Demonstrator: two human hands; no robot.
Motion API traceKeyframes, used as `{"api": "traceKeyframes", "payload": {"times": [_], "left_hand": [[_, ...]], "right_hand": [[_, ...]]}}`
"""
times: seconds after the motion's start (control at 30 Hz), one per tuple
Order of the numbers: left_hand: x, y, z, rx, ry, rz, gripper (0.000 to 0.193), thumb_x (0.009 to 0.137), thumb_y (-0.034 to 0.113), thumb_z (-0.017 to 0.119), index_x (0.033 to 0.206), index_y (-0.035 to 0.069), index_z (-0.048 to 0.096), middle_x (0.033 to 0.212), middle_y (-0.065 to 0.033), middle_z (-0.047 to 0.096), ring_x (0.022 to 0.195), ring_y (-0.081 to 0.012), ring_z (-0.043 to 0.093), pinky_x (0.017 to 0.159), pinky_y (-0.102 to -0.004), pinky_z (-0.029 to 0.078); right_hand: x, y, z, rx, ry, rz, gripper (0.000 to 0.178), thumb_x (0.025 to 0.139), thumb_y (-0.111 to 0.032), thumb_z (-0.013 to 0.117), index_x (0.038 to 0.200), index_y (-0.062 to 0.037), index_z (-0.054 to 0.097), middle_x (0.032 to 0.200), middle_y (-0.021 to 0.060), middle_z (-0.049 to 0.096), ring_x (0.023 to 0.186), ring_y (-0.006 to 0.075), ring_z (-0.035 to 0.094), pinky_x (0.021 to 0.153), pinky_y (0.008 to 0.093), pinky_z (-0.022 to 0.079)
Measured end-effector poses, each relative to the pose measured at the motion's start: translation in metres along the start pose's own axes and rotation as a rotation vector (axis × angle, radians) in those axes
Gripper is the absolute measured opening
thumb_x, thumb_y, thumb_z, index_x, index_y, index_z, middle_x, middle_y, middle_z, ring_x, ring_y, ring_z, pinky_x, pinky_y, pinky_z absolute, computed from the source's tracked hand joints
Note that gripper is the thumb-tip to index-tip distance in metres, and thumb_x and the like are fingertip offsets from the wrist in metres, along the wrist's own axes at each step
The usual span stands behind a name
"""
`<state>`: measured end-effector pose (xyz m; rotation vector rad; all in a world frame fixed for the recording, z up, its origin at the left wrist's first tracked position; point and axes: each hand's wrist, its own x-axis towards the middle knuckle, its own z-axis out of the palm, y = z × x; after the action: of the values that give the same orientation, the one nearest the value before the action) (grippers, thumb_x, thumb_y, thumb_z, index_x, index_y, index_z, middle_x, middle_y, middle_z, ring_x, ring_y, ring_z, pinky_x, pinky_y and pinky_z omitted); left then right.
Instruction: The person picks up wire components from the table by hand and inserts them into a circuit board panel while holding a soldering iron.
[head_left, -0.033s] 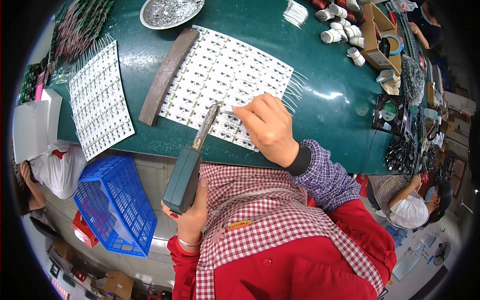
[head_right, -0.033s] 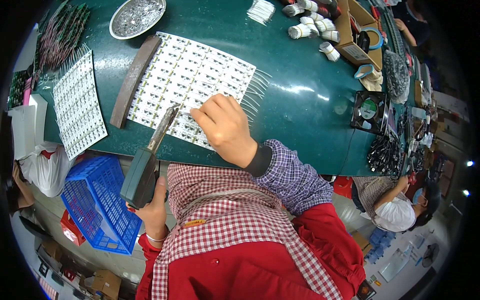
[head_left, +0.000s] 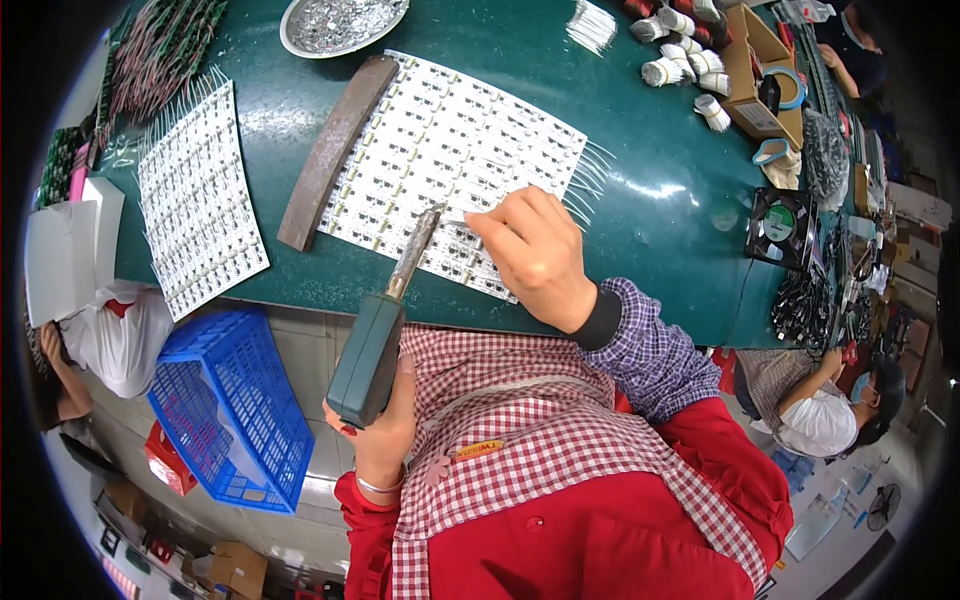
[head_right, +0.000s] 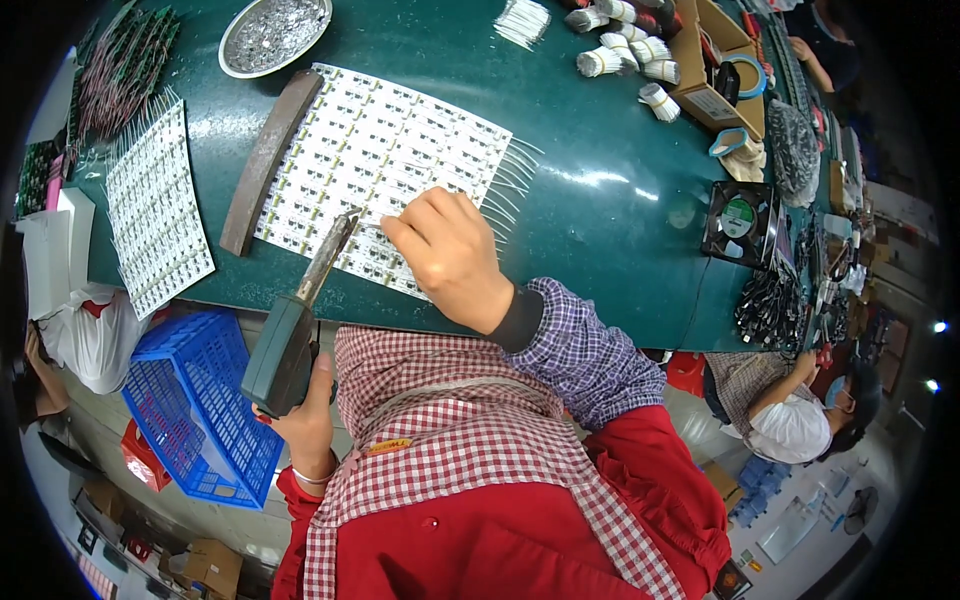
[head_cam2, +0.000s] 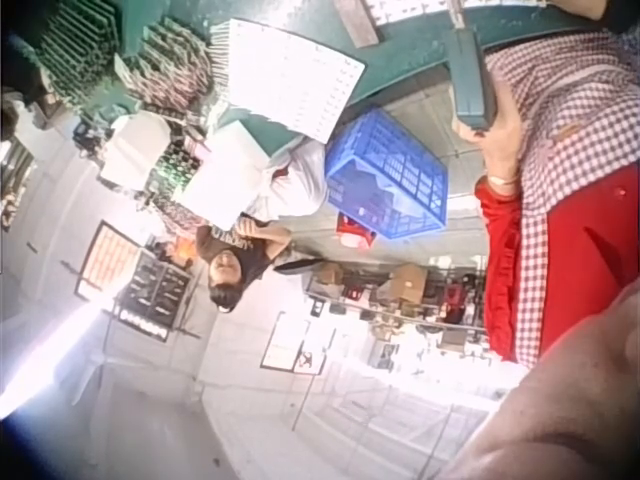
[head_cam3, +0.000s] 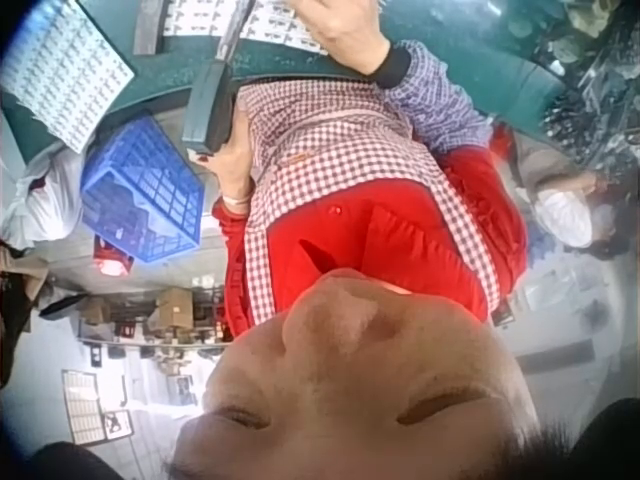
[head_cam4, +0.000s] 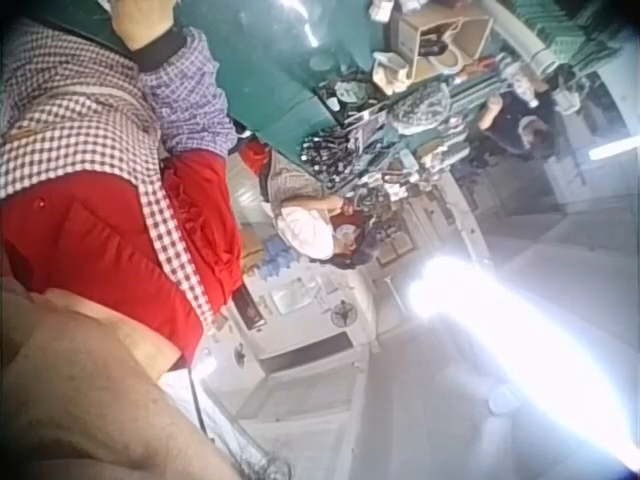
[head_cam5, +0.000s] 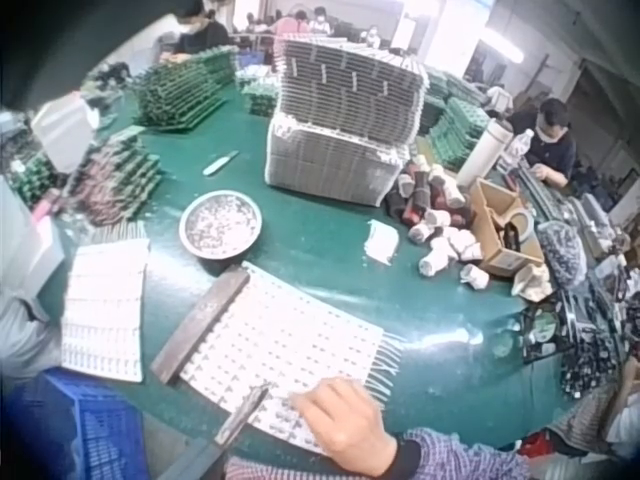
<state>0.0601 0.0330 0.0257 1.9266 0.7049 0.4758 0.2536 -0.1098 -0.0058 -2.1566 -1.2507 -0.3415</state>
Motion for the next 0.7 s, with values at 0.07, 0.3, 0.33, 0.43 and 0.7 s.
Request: {"api": "traceKeyframes", "payload": {"times": [0.07,0.3,0.33,0.43,0.7], "left_hand": [[-0.002,-0.004,-0.001,0.018,-0.003,0.0,0.022,0.079,0.008,0.081,0.094,-0.005,0.071,0.082,-0.0113,0.07,0.063,-0.0203,0.066,0.058,-0.0304,0.05],[-0.005,-0.008,0.001,-0.026,-0.013,-0.006,0.019,0.079,0.004,0.079,0.093,-0.004,0.07,0.084,-0.0114,0.07,0.064,-0.02,0.066,0.058,-0.03,0.049],[-0.005,-0.008,0.001,-0.035,-0.021,-0.002,0.018,0.079,0.003,0.079,0.093,-0.004,0.069,0.084,-0.0109,0.069,0.064,-0.019,0.065,0.058,-0.0295,0.049],[-0.002,-0.007,0.001,-0.053,-0.056,-0.004,0.017,0.08,0.002,0.077,0.093,-0.004,0.068,0.082,-0.0095,0.065,0.065,-0.017,0.062,0.058,-0.029,0.048],[0.004,0.002,-0.004,0.011,-0.101,0.002,0.016,0.08,0.002,0.076,0.092,-0.004,0.067,0.081,-0.0088,0.064,0.064,-0.0167,0.062,0.058,-0.0293,0.047]], "right_hand": [[-0.004,0.0,0.004,0.003,-0.025,0.04,0.023,0.073,-0.004,0.065,0.095,-0.0028,0.069,0.08,0.0053,0.057,0.08,0.022,0.057,0.069,0.0341,0.045],[-0.004,0.0,0.006,-0.012,-0.028,0.035,0.021,0.073,-0.004,0.066,0.094,-0.0035,0.069,0.079,0.0043,0.056,0.078,0.0204,0.057,0.068,0.0334,0.044],[-0.004,0.001,0.006,-0.013,-0.031,0.035,0.02,0.073,-0.004,0.066,0.093,-0.0035,0.069,0.078,0.0043,0.056,0.078,0.0204,0.057,0.068,0.0333,0.044],[-0.004,0.0,0.005,-0.011,-0.034,0.034,0.02,0.073,-0.004,0.066,0.093,-0.0033,0.069,0.078,0.0043,0.056,0.078,0.0203,0.057,0.067,0.0331,0.044],[-0.004,0.0,0.005,-0.009,-0.039,0.032,0.02,0.073,-0.004,0.066,0.092,-0.003,0.069,0.079,0.0046,0.056,0.078,0.0205,0.057,0.067,0.0328,0.044]]}}
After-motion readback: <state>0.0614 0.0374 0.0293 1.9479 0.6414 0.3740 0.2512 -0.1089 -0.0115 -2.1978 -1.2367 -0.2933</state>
